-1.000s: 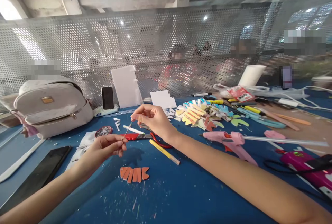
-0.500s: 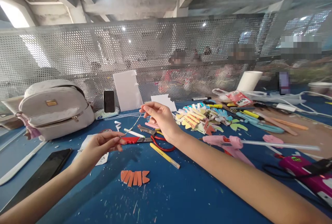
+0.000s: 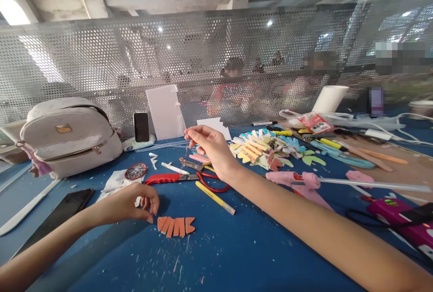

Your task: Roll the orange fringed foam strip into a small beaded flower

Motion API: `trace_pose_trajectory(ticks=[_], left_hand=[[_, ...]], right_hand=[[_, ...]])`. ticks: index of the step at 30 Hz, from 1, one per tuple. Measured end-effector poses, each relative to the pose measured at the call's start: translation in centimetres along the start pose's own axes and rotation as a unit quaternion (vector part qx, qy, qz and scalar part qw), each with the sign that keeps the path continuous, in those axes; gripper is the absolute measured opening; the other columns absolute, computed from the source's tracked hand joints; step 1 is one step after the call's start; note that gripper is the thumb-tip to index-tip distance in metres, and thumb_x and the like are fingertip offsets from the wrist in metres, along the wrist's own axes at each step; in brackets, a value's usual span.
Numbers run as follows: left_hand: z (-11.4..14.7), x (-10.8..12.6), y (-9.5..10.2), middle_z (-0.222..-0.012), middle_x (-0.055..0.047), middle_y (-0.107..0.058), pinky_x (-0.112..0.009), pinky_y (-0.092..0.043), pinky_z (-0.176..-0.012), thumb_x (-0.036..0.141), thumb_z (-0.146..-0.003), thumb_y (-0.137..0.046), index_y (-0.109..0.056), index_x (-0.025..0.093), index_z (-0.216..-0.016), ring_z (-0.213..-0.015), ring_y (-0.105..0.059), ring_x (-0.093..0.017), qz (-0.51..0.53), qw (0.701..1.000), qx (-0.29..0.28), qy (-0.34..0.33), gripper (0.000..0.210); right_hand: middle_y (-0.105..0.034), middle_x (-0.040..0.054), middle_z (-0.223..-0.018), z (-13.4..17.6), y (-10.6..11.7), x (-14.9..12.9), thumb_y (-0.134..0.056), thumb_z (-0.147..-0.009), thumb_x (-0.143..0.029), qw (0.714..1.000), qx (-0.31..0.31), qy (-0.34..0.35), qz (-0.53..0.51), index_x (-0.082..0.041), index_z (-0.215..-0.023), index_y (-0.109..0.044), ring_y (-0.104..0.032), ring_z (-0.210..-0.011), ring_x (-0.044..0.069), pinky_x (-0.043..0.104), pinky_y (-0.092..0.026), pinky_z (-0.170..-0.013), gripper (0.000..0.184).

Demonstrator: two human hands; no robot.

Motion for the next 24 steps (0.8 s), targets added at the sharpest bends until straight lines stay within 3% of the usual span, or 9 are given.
trace_pose_trajectory(ticks=[4,12,24], left_hand=[[0.3,0.6,-0.7,-0.075,-0.002,-0.073,-0.026,-0.047,-0.063,0.021,-0.070,-0.078,-0.077,0.020,-0.076,-0.068,-0.064,-0.017,-0.025,0.999,-0.031,-0.006,0.006],[0.1,1.1,-1.9,-0.078,-0.003,-0.073,-0.025,-0.047,-0.063,0.020,-0.070,-0.080,-0.078,0.021,-0.079,-0.067,-0.063,-0.016,-0.014,0.999,-0.040,-0.028,0.010],[0.1,1.2,-2.0,-0.080,-0.002,-0.069,-0.024,-0.041,-0.062,0.019,-0.075,-0.076,-0.079,0.021,-0.077,-0.069,-0.057,-0.015,-0.013,0.998,-0.049,-0.035,0.003]], right_hand=[[-0.060,0.0032,-0.082,0.0,0.0,0.1,-0.075,-0.079,-0.037,1.000,-0.003,-0.001,0.012,-0.019,-0.080,-0.070,-0.048,-0.066,0.010,0.021,-0.028,-0.043,0.018],[-0.060,0.0037,-0.082,0.2,-0.1,0.3,-0.076,-0.077,-0.040,1.000,0.003,-0.018,0.023,-0.019,-0.080,-0.069,-0.048,-0.065,0.011,0.022,-0.025,-0.041,0.022],[-0.065,0.0049,-0.088,0.3,0.1,0.8,-0.073,-0.080,-0.038,0.999,0.012,-0.026,0.038,-0.022,-0.087,-0.073,-0.048,-0.066,0.011,0.021,-0.028,-0.043,0.017]])
Point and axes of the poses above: each hand's wrist, its own z-axis away from the middle knuckle, its own y-axis out of the back of the hand, x = y × z, the point moved 3 cm from there along -z, towards the middle knuckle
